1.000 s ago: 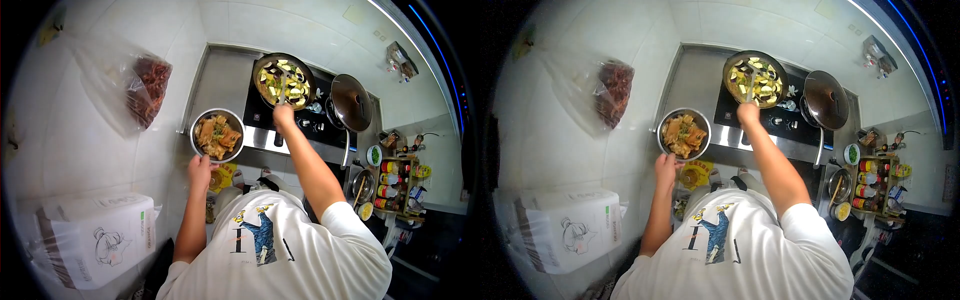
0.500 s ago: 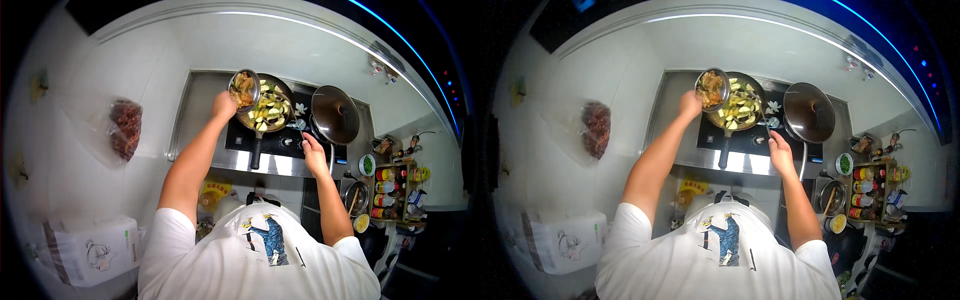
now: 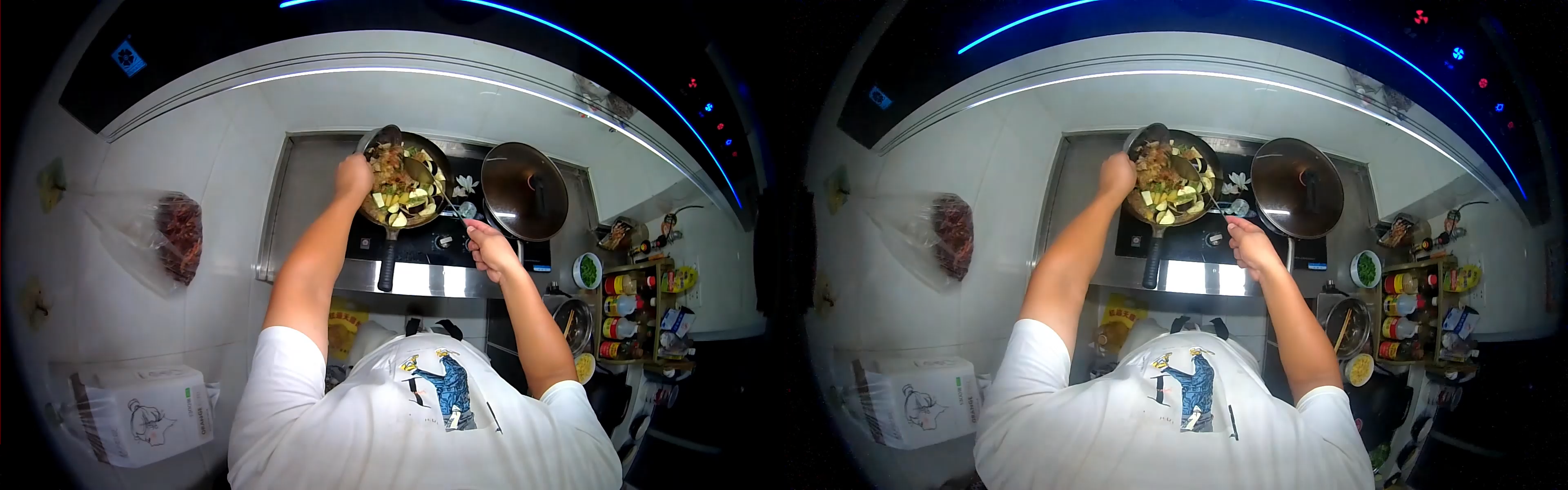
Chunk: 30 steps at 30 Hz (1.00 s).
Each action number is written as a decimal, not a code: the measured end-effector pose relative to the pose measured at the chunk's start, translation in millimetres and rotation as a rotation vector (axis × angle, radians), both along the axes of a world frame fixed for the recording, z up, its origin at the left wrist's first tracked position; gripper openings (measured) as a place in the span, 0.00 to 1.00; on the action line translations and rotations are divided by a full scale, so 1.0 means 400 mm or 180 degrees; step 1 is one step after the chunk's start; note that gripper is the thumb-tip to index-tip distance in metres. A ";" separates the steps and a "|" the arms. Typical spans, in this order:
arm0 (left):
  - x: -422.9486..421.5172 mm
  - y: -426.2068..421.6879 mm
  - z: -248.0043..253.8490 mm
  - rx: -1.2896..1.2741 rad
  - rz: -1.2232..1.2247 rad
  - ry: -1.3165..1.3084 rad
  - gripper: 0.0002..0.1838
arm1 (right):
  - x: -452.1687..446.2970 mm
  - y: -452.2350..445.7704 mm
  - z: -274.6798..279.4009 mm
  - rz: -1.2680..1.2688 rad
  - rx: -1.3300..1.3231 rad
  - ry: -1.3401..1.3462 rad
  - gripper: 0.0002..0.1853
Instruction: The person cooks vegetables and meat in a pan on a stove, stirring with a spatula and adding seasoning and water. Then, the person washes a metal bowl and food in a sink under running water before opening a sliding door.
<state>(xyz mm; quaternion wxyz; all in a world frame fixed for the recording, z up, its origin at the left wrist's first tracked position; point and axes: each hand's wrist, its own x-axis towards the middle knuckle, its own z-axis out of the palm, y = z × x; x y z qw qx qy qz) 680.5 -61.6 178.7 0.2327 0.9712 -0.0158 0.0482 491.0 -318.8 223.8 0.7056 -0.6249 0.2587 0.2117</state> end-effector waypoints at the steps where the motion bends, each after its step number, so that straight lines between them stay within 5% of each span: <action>1: 0.002 0.000 -0.007 0.0002 0.0006 0.0012 0.11 | 0.002 -0.002 -0.002 0.0042 -0.0049 0.0003 0.21; 9: 0.009 0.018 -0.020 -0.0059 -0.0006 -0.0713 0.10 | -0.001 -0.009 0.033 0.0281 -0.0827 -0.0389 0.21; 12: -0.005 0.029 -0.010 -0.0005 -0.0086 -0.0784 0.10 | -0.003 -0.028 -0.004 0.0501 -0.1637 -0.0992 0.19; 14: -0.022 0.035 0.004 0.0009 -0.0081 -0.0841 0.09 | -0.004 -0.031 -0.011 0.0627 -0.2507 -0.2190 0.20; 19: -0.022 0.060 0.009 -0.0106 -0.0152 -0.0915 0.08 | 0.020 0.034 0.132 0.0975 -0.2927 -0.1978 0.18; 21: -0.016 0.063 0.012 -0.0085 -0.0205 -0.0993 0.08 | 0.035 0.044 0.131 0.1055 -0.3515 -0.2856 0.17; 30: 0.008 0.075 0.037 -0.0117 -0.0332 -0.0750 0.10 | 0.108 0.065 0.158 0.1438 -0.3800 -0.3294 0.16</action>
